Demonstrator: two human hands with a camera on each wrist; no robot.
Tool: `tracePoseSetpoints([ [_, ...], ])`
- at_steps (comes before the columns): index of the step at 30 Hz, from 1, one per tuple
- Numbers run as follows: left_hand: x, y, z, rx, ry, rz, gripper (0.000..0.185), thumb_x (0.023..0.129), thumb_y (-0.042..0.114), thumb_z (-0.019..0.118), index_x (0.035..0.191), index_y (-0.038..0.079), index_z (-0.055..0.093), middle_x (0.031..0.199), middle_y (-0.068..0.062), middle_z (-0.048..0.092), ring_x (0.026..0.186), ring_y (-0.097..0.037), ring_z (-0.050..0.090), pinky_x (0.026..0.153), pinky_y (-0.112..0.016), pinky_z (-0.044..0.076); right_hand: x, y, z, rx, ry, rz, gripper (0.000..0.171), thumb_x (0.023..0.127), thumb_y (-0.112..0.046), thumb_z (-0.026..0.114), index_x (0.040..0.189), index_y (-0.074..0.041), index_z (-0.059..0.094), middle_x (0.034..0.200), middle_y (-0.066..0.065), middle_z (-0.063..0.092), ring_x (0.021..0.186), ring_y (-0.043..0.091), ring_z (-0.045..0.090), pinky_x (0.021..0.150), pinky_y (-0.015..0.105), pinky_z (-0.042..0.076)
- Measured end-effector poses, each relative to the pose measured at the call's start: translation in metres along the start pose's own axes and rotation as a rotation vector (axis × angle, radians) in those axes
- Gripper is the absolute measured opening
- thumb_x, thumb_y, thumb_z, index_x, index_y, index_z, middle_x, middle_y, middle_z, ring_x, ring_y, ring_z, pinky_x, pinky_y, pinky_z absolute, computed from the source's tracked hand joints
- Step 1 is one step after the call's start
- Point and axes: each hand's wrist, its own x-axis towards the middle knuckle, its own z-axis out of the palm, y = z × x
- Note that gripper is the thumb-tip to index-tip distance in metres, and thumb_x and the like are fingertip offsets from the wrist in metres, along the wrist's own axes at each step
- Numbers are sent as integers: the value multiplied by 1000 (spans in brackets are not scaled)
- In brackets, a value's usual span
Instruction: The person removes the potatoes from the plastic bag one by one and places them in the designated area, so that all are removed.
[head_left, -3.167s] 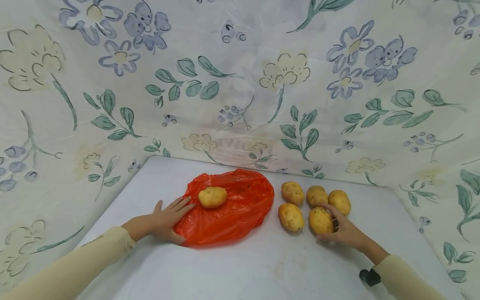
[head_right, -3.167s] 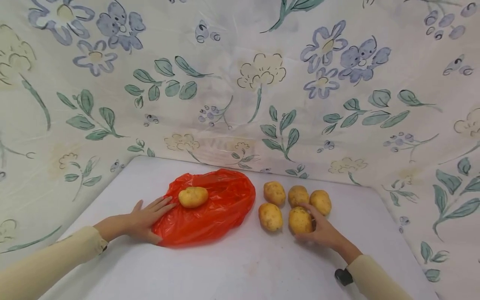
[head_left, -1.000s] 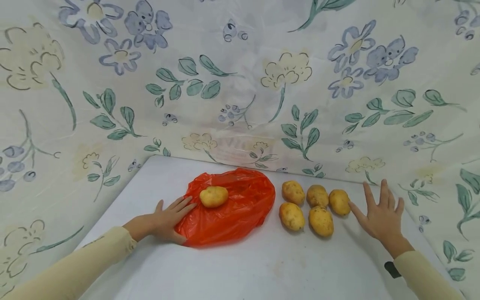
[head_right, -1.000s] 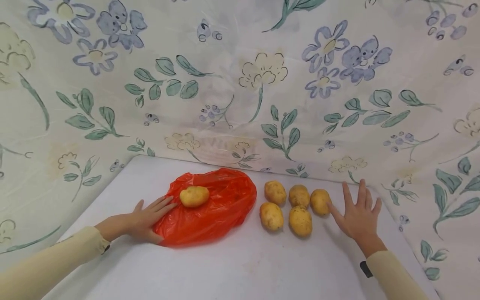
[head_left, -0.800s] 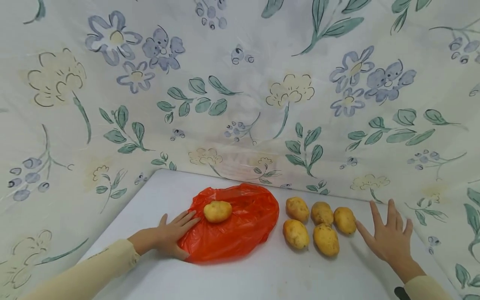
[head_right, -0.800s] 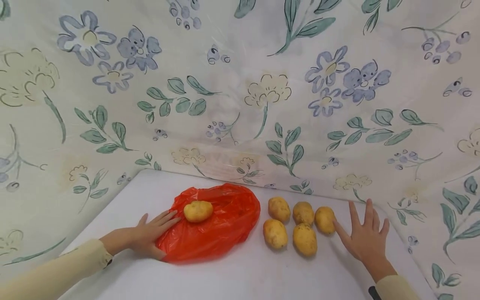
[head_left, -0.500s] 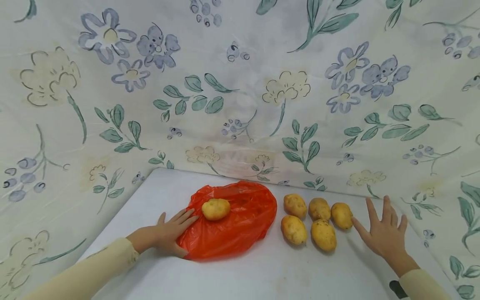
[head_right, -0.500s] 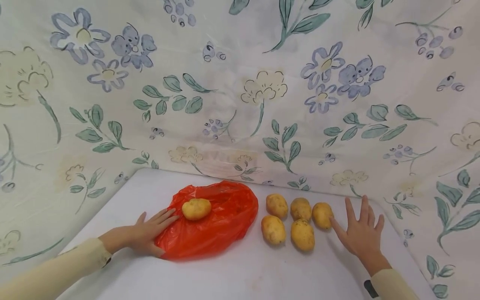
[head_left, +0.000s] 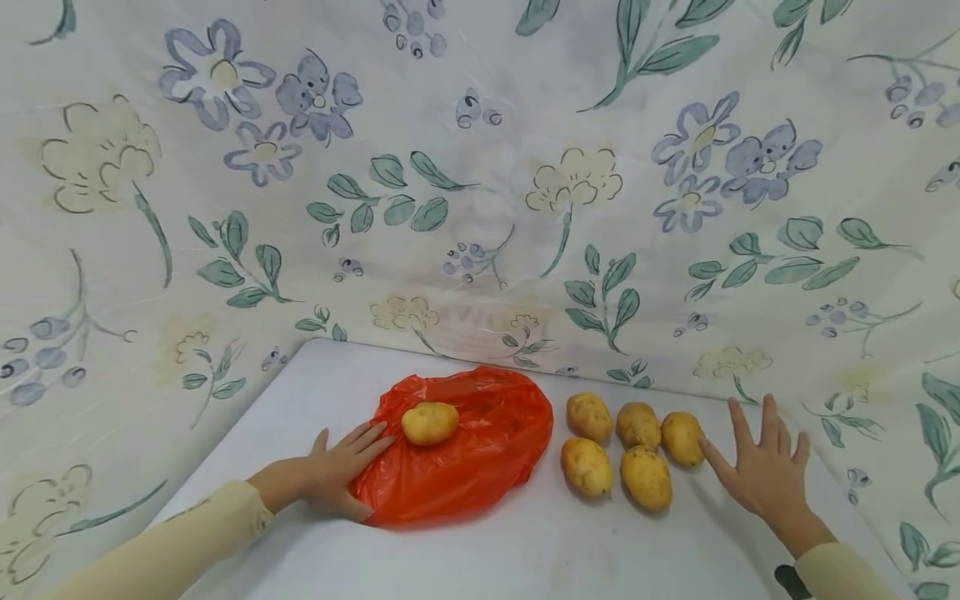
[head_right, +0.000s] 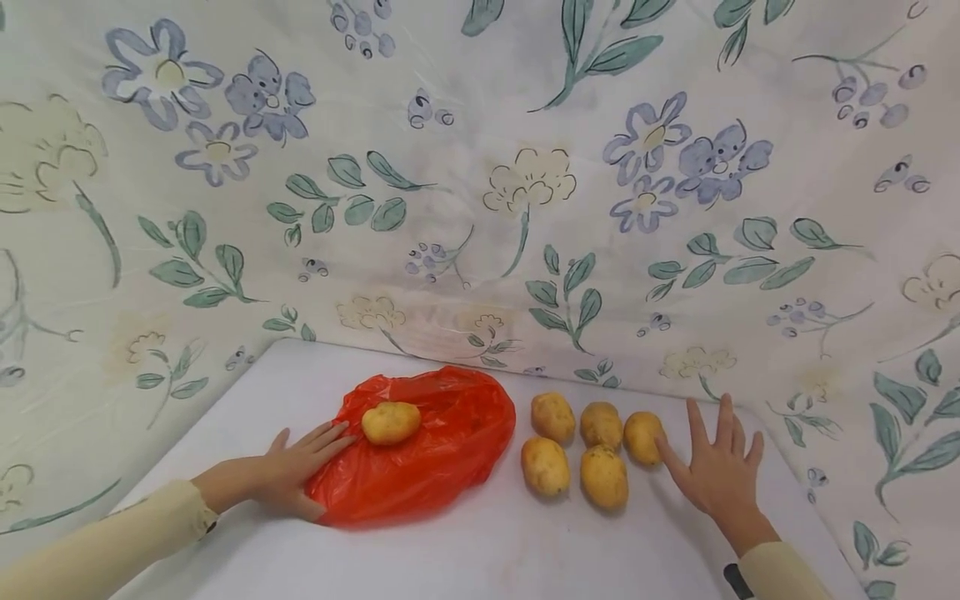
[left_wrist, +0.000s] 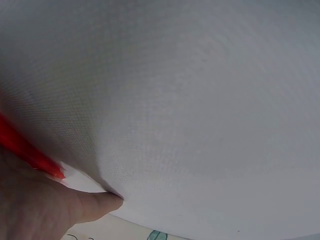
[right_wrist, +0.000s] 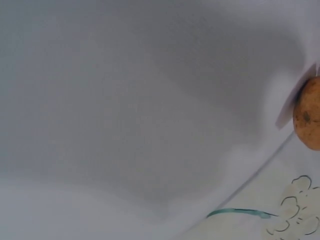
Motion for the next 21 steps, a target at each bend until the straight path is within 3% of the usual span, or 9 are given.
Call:
tracePoseSetpoints([
  [9, 1, 4, 4, 21, -16, -21, 112, 68, 59, 81, 155, 14, 27, 164, -13, 18, 149, -42, 13, 105, -83, 5, -11, 2, 6, -5, -6, -15, 84, 95, -65, 43, 151, -5, 25, 158, 37, -1, 127, 59, 25, 103, 80, 8],
  [21, 2, 1, 1, 23, -7, -17, 112, 69, 60, 80, 155, 15, 26, 164, -13, 17, 149, -43, 12, 105, -83, 4, 0, 2, 9, 4, 17, -34, 82, 95, -64, 43, 150, -6, 26, 159, 35, -3, 128, 58, 25, 104, 80, 7],
])
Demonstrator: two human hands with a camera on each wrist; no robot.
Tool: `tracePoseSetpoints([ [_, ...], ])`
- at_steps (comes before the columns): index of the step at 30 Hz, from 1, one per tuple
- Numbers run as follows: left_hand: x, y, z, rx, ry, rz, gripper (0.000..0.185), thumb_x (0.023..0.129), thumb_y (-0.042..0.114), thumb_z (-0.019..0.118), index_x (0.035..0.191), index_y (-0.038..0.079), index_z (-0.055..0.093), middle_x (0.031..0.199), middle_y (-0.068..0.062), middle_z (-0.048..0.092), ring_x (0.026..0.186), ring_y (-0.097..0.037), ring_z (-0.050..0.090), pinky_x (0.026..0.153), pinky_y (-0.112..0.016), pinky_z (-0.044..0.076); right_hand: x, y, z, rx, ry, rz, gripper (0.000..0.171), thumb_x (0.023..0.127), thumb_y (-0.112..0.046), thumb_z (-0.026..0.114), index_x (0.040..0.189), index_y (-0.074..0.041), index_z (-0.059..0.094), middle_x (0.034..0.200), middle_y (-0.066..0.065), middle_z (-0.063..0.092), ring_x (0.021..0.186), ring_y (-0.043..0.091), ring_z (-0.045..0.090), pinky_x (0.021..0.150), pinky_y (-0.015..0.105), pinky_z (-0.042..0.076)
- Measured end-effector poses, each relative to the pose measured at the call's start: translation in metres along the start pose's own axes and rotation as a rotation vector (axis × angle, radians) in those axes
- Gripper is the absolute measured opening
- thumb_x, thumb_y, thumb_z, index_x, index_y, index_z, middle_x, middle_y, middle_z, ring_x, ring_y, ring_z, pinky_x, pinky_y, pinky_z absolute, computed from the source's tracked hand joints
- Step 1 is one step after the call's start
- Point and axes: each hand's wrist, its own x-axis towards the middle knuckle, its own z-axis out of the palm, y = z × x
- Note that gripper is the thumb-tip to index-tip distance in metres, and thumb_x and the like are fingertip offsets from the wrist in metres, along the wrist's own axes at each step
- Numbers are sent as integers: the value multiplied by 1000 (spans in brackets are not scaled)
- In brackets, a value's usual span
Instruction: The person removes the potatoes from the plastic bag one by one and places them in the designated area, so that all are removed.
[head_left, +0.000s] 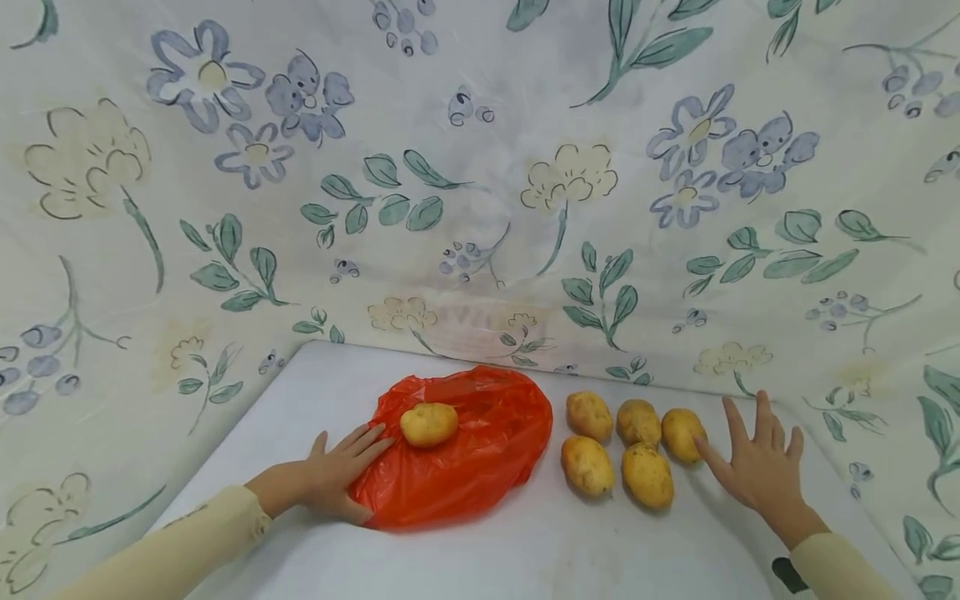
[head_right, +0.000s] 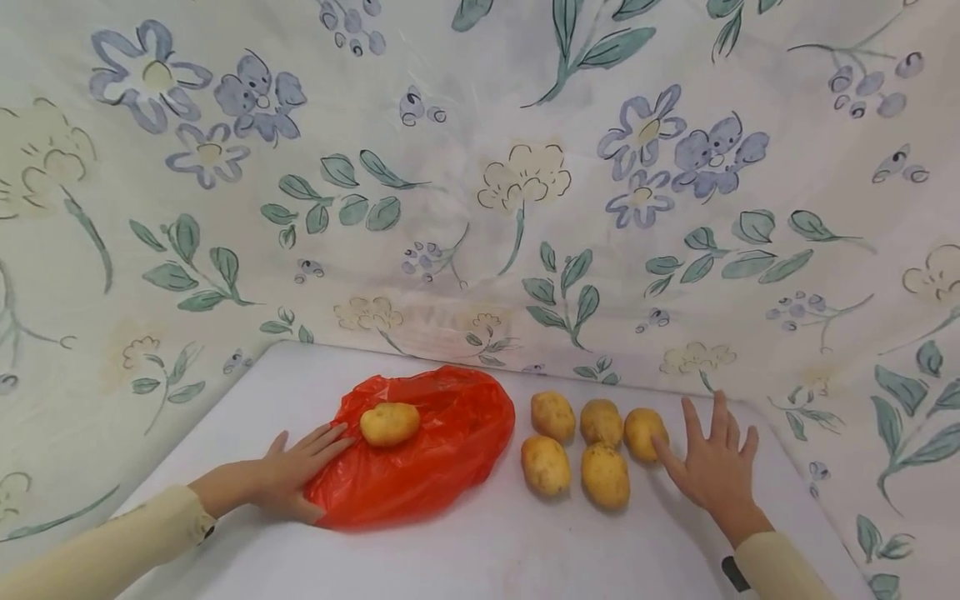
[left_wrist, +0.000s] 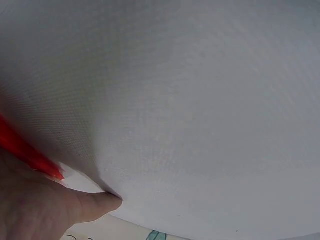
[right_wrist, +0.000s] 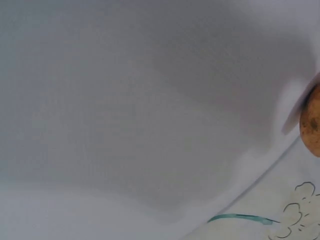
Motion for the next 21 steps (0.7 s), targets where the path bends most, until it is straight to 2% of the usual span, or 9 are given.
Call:
tracePoseSetpoints([
  [10, 1, 5, -5, -4, -7, 23, 112, 70, 60, 80, 156, 13, 25, 164, -14, 17, 149, -44, 12, 105, -84, 5, 4, -4, -10, 7, -16, 19, 84, 95, -66, 40, 151, -4, 26, 159, 34, -6, 130, 60, 24, 105, 80, 4],
  [14, 1, 6, -9, -12, -13, 25, 112, 70, 59, 80, 156, 12, 24, 164, -17, 15, 148, -45, 10, 104, -84, 4, 15, -13, -15, 12, -16, 7, 85, 95, -66, 40, 151, -5, 26, 160, 33, -6, 131, 62, 23, 107, 80, 3],
  [21, -1, 7, -9, -20, -15, 15, 112, 70, 56, 81, 155, 11, 26, 164, -18, 15, 148, -47, 10, 103, -85, 3, 29, -36, -12, 6, -71, -9, 83, 94, -64, 45, 153, -9, 23, 160, 31, -7, 137, 59, 17, 109, 78, 1],
])
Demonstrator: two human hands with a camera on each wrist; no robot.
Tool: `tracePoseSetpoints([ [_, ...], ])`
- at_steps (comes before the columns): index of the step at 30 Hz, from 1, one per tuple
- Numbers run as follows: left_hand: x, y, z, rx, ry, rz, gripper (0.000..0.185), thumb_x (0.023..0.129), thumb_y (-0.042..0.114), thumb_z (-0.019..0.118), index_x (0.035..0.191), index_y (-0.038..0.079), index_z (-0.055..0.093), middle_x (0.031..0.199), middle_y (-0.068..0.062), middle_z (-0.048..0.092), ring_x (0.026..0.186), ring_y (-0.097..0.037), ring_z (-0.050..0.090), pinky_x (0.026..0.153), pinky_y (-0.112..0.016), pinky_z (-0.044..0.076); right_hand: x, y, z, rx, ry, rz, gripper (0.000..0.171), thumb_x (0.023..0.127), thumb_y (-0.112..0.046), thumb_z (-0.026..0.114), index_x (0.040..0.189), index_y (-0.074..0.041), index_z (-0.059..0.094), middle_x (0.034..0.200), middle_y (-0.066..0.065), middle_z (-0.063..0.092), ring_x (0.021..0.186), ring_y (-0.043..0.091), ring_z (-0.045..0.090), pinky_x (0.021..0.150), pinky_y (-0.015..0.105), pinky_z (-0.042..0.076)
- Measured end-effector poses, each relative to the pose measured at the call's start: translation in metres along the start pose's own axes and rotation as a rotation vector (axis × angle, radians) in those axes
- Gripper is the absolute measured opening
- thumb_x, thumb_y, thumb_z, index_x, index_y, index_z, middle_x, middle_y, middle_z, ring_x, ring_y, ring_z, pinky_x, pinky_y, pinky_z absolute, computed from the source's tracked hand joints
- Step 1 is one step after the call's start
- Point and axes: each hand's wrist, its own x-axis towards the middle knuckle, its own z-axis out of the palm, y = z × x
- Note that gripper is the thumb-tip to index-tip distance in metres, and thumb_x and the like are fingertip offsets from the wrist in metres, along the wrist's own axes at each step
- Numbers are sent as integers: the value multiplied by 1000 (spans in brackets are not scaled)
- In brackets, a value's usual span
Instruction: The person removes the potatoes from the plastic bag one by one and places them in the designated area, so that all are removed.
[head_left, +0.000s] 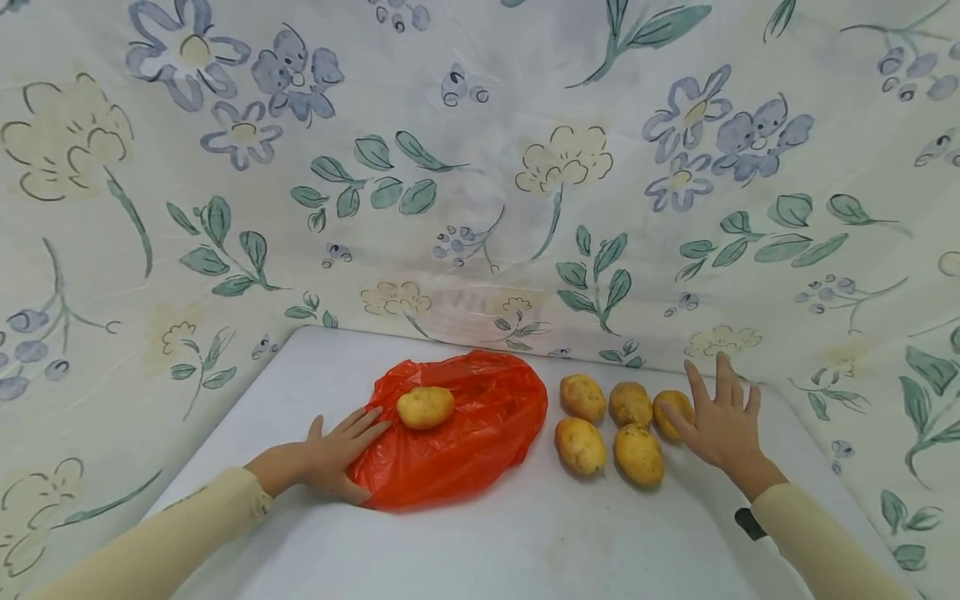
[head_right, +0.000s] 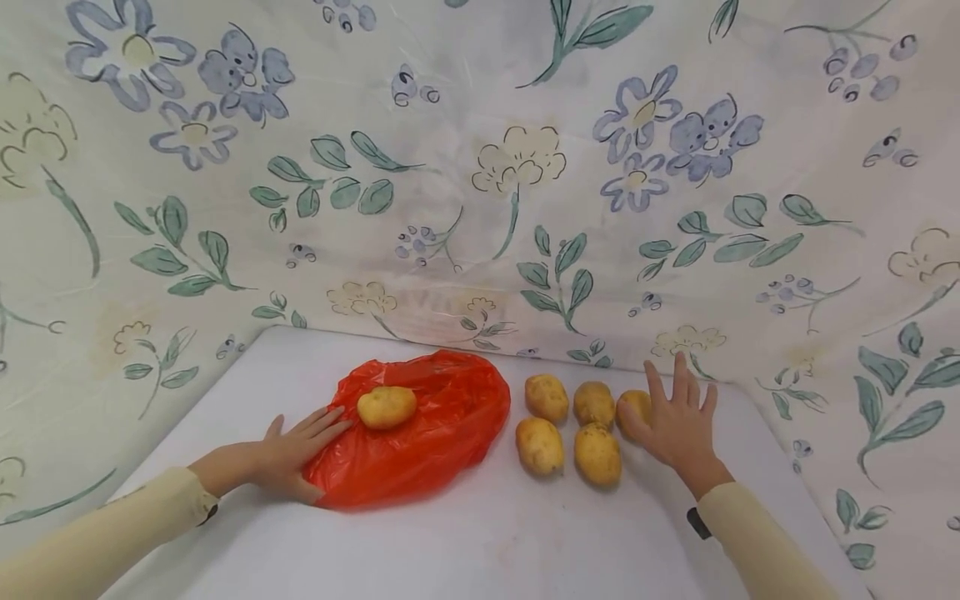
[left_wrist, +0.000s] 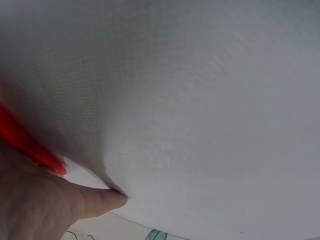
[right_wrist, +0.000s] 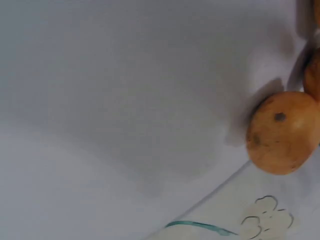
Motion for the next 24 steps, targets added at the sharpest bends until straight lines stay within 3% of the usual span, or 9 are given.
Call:
tracePoseSetpoints([
  [11, 6, -2, 5, 7, 12, -12, 113, 69, 60, 80, 156, 12, 25, 165, -16, 14, 149, -45, 9, 104, -84, 2, 25, -31, -8, -11, -6, -94, 84, 93, -67, 43, 155, -12, 24, 163, 26, -7, 142, 53, 16, 113, 74, -3],
  [24, 2, 0, 2, 21, 3, -16, 113, 69, 60, 80, 156, 12, 25, 164, -17, 15, 148, -46, 9, 103, -85, 2, 35, -68, -3, -3, -87, -136, 86, 95, -66, 40, 160, -17, 14, 165, 18, -14, 149, 48, 3, 116, 71, -6],
])
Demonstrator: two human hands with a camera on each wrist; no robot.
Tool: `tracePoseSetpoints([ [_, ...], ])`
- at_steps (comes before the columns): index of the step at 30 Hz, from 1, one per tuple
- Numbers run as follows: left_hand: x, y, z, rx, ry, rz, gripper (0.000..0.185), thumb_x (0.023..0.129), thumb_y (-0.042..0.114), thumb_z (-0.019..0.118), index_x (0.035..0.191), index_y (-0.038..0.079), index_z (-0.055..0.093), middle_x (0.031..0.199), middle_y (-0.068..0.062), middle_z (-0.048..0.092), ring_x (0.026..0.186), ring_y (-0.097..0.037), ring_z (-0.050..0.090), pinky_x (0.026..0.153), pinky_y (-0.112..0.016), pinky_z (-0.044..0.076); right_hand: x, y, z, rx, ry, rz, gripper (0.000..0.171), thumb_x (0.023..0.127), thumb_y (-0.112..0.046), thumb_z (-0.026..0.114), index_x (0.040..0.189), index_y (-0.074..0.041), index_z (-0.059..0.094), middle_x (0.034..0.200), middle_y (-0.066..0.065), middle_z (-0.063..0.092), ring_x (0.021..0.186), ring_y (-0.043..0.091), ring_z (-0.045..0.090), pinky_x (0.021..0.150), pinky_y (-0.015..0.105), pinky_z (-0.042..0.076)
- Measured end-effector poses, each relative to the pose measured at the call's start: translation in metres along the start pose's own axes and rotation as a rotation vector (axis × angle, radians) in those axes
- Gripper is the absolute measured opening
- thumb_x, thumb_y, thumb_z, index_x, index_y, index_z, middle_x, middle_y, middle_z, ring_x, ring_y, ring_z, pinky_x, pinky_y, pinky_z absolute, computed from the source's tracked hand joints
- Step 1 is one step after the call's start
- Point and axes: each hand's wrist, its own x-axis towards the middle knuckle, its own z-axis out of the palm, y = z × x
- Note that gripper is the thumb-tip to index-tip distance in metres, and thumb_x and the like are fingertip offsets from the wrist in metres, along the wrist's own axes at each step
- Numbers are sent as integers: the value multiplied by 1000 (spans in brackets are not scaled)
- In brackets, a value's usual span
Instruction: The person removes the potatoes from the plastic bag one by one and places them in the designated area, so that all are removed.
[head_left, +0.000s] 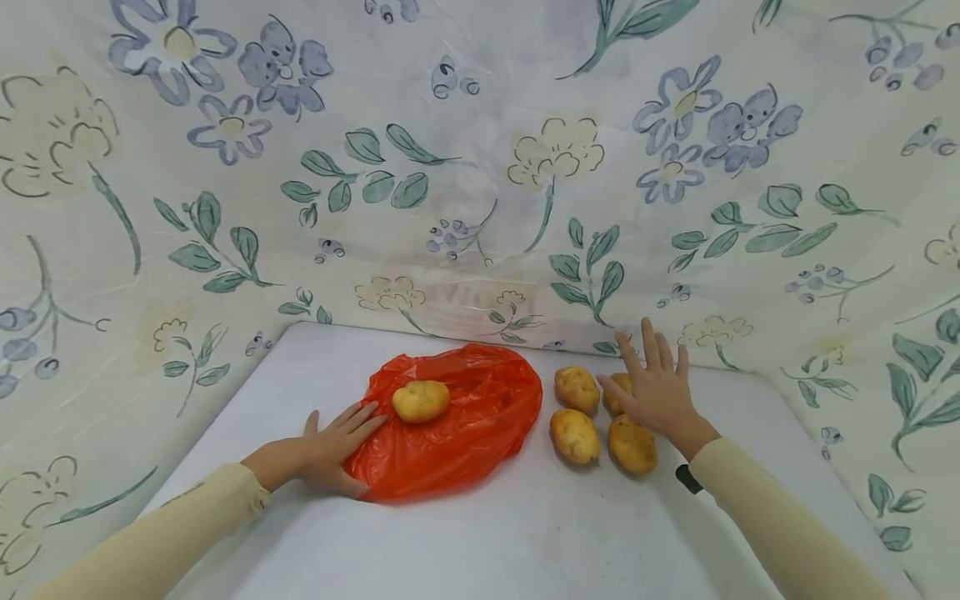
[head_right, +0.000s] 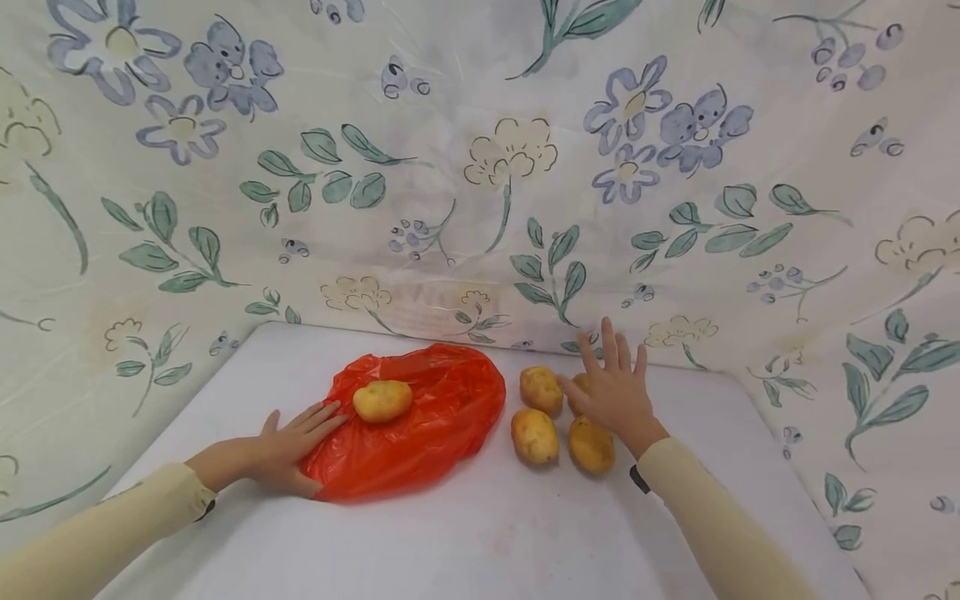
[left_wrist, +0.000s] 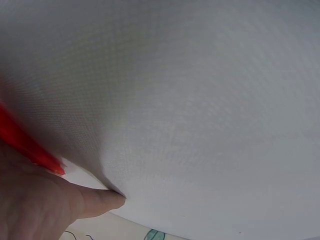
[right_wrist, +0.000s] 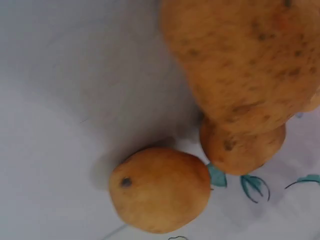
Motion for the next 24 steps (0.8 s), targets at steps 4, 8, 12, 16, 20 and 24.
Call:
tracePoseSetpoints([
  [4, 1, 0, 2, -8, -7, -5, 114, 69, 59, 80, 156, 11, 25, 164, -18, 15, 148, -47, 10, 103, -85, 2, 4, -14, 0, 23, -32, 2, 86, 95, -66, 40, 160, -17, 12, 165, 18, -15, 149, 48, 3, 115, 70, -9],
  [8, 1, 0, 3, -21, -15, 7, 113, 70, 59, 80, 156, 11, 24, 164, -19, 14, 148, -47, 8, 103, -85, 1, 5, -26, 4, 19, -29, -25, 85, 94, -67, 40, 160, -17, 16, 166, 18, -12, 149, 48, 5, 115, 71, -6],
  [12, 3, -1, 5, -18, -17, 7, 113, 70, 60, 79, 156, 12, 23, 164, -18, 14, 149, -46, 8, 104, -84, 1, 10, -37, 5, 3, -24, -58, 86, 93, -67, 43, 160, -20, 15, 166, 16, -12, 150, 46, 6, 116, 70, -5],
  [16, 2, -1, 3, -9, -5, -3, 114, 69, 59, 81, 156, 13, 24, 164, -17, 15, 148, -46, 9, 103, -84, 3, 20, -50, 4, 16, -12, -84, 86, 92, -70, 41, 160, -24, 14, 166, 13, -14, 151, 45, 5, 117, 70, -4],
  [20, 1, -2, 0, -9, 1, 1, 114, 69, 59, 81, 156, 12, 24, 164, -18, 15, 148, -47, 8, 103, -85, 2, 31, -64, 3, 12, -11, -104, 86, 92, -74, 33, 160, -28, 9, 166, 11, -16, 152, 41, 3, 117, 70, -2],
  [24, 0, -2, -1, -13, -1, 10, 114, 69, 60, 80, 156, 12, 24, 164, -18, 14, 148, -47, 8, 103, -85, 2, 38, -77, 1, 13, -16, -119, 85, 92, -76, 27, 160, -31, 2, 166, 10, -19, 153, 39, -1, 117, 69, -5],
])
